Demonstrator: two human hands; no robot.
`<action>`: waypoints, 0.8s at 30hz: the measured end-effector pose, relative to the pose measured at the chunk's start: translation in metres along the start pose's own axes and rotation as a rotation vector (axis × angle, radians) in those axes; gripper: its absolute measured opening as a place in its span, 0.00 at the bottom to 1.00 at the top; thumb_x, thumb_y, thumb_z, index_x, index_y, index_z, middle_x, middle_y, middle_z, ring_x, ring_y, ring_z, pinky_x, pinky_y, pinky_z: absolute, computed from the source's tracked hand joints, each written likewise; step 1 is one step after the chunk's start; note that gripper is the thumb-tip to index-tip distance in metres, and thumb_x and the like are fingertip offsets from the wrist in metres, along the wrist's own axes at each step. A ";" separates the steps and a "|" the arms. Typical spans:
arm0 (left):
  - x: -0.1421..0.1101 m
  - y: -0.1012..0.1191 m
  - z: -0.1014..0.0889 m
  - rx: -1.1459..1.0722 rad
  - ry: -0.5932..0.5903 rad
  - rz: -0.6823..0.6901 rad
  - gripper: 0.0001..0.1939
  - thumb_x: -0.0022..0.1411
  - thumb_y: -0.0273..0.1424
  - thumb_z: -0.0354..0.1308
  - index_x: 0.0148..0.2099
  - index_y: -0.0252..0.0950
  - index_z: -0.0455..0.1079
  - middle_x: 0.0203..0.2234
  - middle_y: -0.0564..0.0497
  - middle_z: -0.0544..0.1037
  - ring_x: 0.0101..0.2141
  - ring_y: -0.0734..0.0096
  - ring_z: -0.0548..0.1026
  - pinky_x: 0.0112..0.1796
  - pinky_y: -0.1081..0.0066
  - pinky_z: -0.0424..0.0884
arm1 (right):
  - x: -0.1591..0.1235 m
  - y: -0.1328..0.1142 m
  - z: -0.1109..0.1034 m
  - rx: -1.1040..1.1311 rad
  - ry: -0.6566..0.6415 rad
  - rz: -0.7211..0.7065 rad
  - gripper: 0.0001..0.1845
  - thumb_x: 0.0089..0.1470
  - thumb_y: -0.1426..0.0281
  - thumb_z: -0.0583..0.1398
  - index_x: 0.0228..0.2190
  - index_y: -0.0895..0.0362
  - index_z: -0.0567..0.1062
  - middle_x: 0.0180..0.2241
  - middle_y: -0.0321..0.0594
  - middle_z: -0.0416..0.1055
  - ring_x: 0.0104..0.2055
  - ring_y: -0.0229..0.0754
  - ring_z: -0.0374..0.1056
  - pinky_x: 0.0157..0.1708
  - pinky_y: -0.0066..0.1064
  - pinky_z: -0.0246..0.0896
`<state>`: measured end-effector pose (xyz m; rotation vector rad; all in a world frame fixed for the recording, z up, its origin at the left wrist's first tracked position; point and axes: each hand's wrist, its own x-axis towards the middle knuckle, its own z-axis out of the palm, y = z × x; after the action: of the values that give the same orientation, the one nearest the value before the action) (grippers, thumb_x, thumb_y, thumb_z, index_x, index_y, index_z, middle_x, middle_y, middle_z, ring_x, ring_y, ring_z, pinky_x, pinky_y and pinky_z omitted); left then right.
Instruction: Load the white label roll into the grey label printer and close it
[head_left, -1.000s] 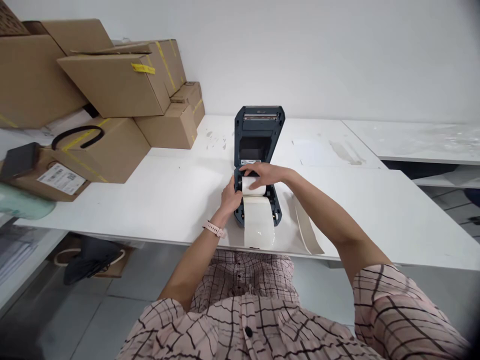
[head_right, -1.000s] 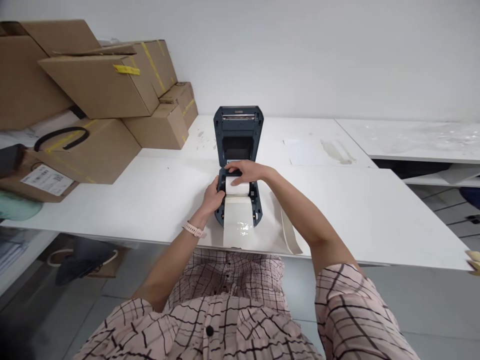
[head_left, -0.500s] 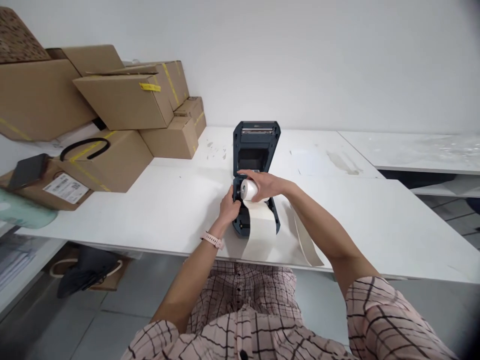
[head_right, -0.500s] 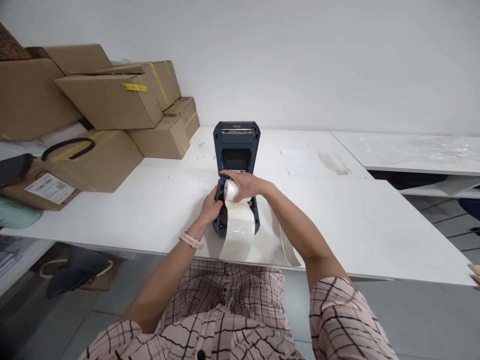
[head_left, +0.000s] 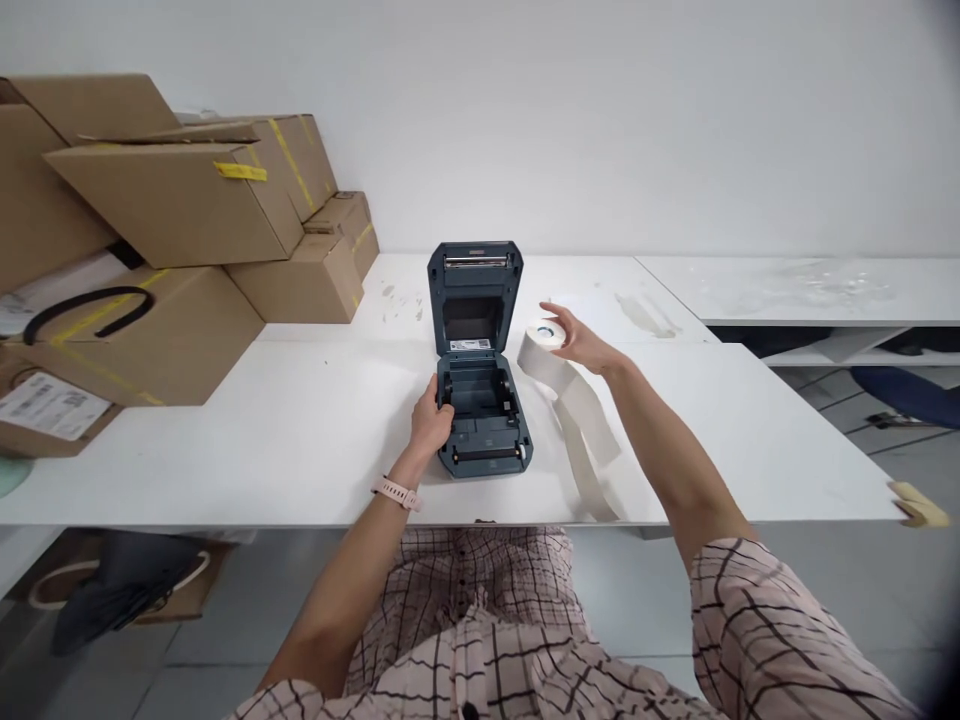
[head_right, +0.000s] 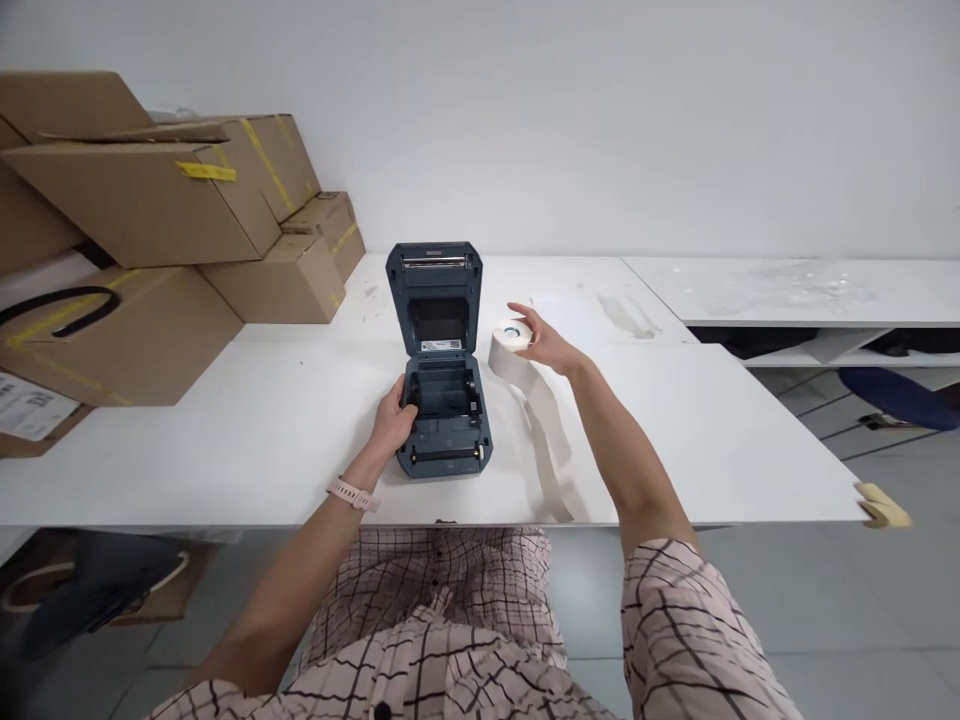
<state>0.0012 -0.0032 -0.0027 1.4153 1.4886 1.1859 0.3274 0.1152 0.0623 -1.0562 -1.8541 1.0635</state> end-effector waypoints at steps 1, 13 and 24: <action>0.000 0.000 0.000 -0.010 -0.001 -0.004 0.43 0.54 0.24 0.57 0.73 0.41 0.62 0.63 0.46 0.77 0.61 0.51 0.74 0.63 0.53 0.68 | 0.002 0.012 0.007 0.013 0.026 0.036 0.61 0.39 0.58 0.75 0.69 0.53 0.58 0.66 0.55 0.64 0.66 0.58 0.64 0.58 0.44 0.70; 0.003 0.000 -0.001 -0.028 -0.002 -0.028 0.45 0.51 0.21 0.56 0.72 0.41 0.63 0.60 0.48 0.78 0.63 0.53 0.73 0.65 0.55 0.66 | -0.035 0.048 0.006 0.163 0.137 0.148 0.50 0.47 0.57 0.71 0.68 0.47 0.62 0.70 0.50 0.64 0.71 0.55 0.61 0.69 0.54 0.56; 0.001 0.007 0.002 -0.012 0.007 -0.029 0.44 0.51 0.22 0.57 0.72 0.42 0.64 0.58 0.47 0.80 0.61 0.51 0.74 0.63 0.53 0.68 | -0.112 0.008 0.021 0.192 -0.213 0.143 0.26 0.54 0.52 0.69 0.49 0.54 0.78 0.46 0.45 0.80 0.27 0.35 0.65 0.30 0.32 0.67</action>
<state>0.0046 -0.0022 0.0039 1.3787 1.4993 1.1814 0.3544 0.0105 0.0253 -1.0054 -1.8159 1.4566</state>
